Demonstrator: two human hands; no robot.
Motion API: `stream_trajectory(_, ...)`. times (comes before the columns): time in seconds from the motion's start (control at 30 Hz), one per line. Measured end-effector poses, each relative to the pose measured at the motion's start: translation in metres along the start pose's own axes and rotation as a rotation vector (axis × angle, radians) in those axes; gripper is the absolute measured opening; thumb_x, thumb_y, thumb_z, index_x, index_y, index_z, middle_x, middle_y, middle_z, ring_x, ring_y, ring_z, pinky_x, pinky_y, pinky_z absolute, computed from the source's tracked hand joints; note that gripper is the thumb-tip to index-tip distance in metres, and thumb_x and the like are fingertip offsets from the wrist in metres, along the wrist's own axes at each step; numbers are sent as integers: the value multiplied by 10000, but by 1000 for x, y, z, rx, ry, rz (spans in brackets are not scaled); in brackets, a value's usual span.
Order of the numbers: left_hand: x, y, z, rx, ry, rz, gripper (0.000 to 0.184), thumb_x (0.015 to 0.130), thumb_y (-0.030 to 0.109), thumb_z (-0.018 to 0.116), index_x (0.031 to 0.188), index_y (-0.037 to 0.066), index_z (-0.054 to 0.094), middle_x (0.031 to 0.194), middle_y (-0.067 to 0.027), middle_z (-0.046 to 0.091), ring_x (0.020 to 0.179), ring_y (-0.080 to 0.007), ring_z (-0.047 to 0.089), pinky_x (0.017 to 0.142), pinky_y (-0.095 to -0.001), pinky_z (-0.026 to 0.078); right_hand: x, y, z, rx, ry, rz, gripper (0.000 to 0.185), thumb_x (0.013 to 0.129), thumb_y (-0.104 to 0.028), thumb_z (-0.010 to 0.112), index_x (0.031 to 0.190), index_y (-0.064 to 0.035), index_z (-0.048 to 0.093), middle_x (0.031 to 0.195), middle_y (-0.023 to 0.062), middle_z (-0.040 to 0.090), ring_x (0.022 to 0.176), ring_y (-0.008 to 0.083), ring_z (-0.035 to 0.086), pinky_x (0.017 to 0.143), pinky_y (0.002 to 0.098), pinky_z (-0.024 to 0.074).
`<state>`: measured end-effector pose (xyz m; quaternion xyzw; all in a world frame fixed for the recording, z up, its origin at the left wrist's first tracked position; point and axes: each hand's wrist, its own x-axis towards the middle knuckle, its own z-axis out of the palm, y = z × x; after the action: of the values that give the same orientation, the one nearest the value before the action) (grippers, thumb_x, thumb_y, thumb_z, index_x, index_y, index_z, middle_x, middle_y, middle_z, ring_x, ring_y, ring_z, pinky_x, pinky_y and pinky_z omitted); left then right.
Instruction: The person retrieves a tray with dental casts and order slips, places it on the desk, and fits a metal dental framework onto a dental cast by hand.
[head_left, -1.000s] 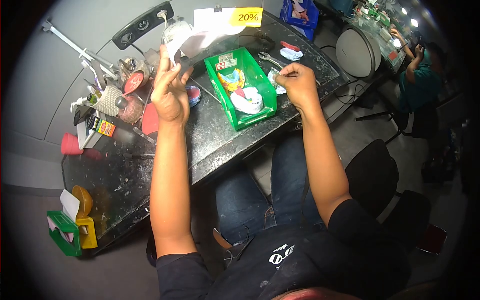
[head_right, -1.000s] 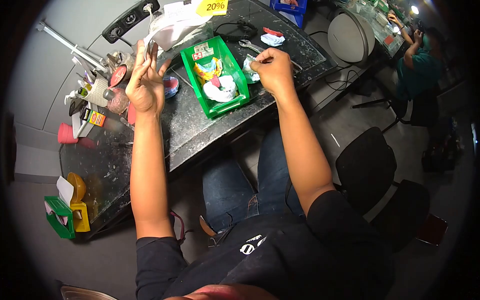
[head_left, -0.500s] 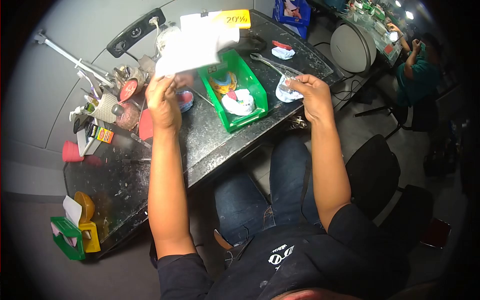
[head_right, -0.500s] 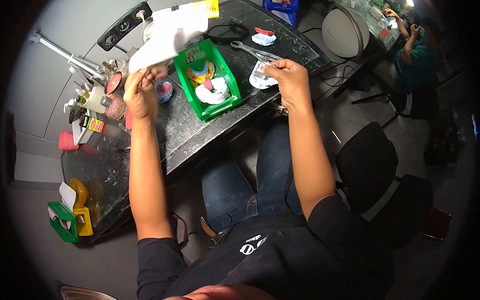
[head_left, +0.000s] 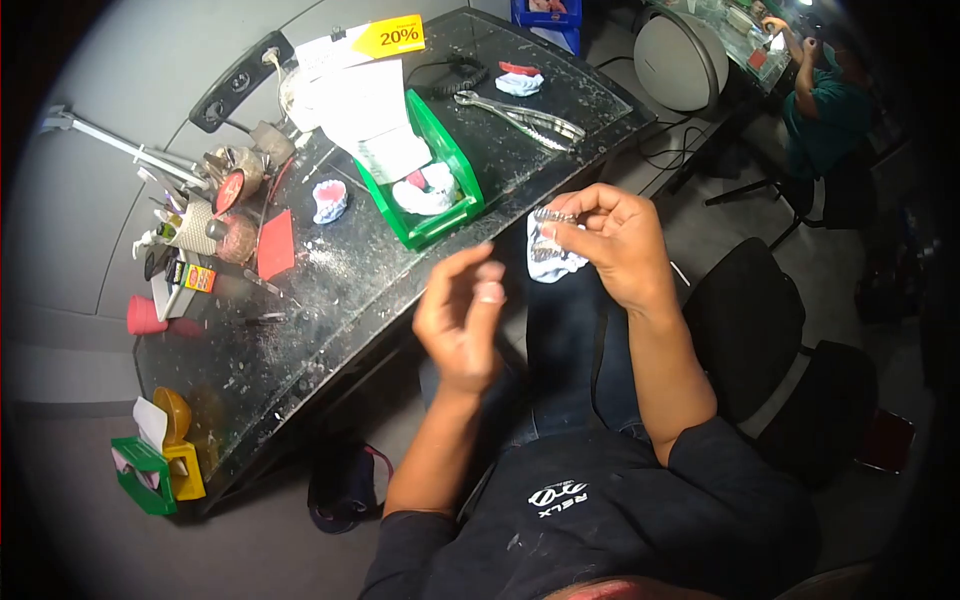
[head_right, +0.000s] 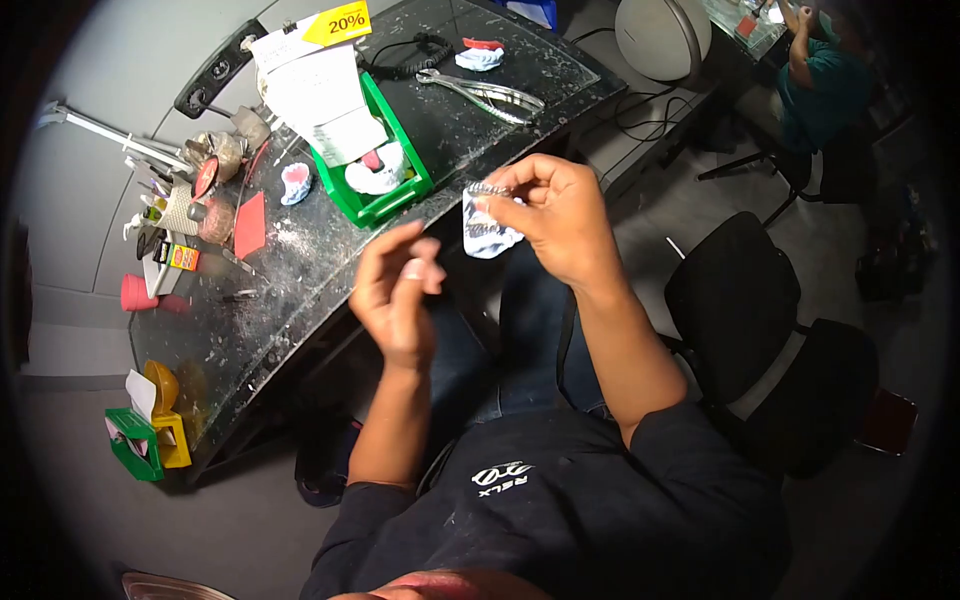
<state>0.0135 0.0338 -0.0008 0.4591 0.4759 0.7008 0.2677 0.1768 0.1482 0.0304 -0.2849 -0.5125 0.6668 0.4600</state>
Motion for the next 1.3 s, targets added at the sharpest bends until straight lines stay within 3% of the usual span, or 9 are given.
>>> stream_trajectory(0.13, -8, 2, 31, -738, -190, -500, 652, 1028, 294, 507, 1569, 18, 270, 1399, -248, 506, 887, -328, 723, 642, -399, 661, -22, -1, 16, -98, -44, 31, 162, 866, 100, 752, 974, 42, 645, 1039, 131, 694, 875, 132, 709, 769, 255, 602)
stream_trajectory(0.2, -15, -6, 32, -819, -260, -545, 677, 1035, 391, 437, 1556, -7, 269, 1343, -295, 554, 806, -402, 734, 546, -446, 652, -29, 2, 18, -249, -51, 46, 173, 871, 78, 760, 999, 48, 647, 975, 110, 709, 857, 120, 708, 730, 242, 592)
stream_trajectory(0.27, -20, -10, 31, -824, -227, -572, 602, 1081, 351, 403, 1568, 29, 256, 1258, -278, 590, 705, -370, 734, 514, -386, 639, -36, 0, 22, -293, -36, 70, 175, 868, 64, 767, 1006, 53, 660, 920, 92, 723, 859, 120, 714, 734, 246, 593)
stream_trajectory(0.37, -25, -15, 22, -734, -248, -598, 546, 1098, 317, 384, 1549, 27, 281, 1162, -254, 624, 619, -344, 714, 467, -379, 618, -37, 12, 20, -545, 24, -150, 149, 862, 47, 777, 989, 51, 701, 928, 100, 746, 866, 138, 735, 755, 271, 604)
stream_trajectory(0.47, -28, -15, 20, -677, -209, -633, 498, 1106, 285, 382, 1523, 23, 310, 1089, -232, 639, 549, -323, 689, 447, -376, 607, -40, 19, 16, -572, 9, -136, 153, 861, 25, 789, 989, 58, 711, 932, 106, 751, 863, 144, 738, 757, 276, 607)
stream_trajectory(0.73, -32, -13, 16, -643, -167, -630, 459, 1104, 261, 415, 1500, 41, 338, 1051, -227, 639, 541, -306, 685, 438, -364, 597, -46, 13, 21, -558, 33, -34, 165, 873, -8, 786, 1010, 61, 725, 918, 126, 764, 844, 156, 752, 748, 283, 617)
stream_trajectory(0.83, -34, -9, 16, -612, -160, -668, 456, 1096, 258, 439, 1480, 24, 365, 899, -204, 656, 527, -299, 683, 416, -366, 582, -47, 16, 16, -493, 24, 14, 146, 886, -13, 772, 999, 67, 726, 899, 132, 769, 833, 168, 763, 733, 283, 622)
stream_trajectory(0.93, -37, -10, 14, -639, -173, -672, 444, 1103, 259, 440, 1479, 35, 363, 988, -220, 636, 519, -281, 673, 420, -344, 579, -49, 20, 11, -424, -11, 51, 150, 896, -6, 765, 1015, 78, 731, 922, 129, 774, 851, 161, 760, 740, 273, 620)
stream_trajectory(1.3, -41, -10, 9, -626, -211, -699, 457, 1106, 305, 438, 1471, 37, 372, 959, -208, 632, 499, -260, 658, 387, -316, 542, -51, 20, 9, -404, -43, 67, 133, 925, -11, 742, 1024, 77, 751, 936, 121, 765, 846, 129, 724, 738, 249, 588)
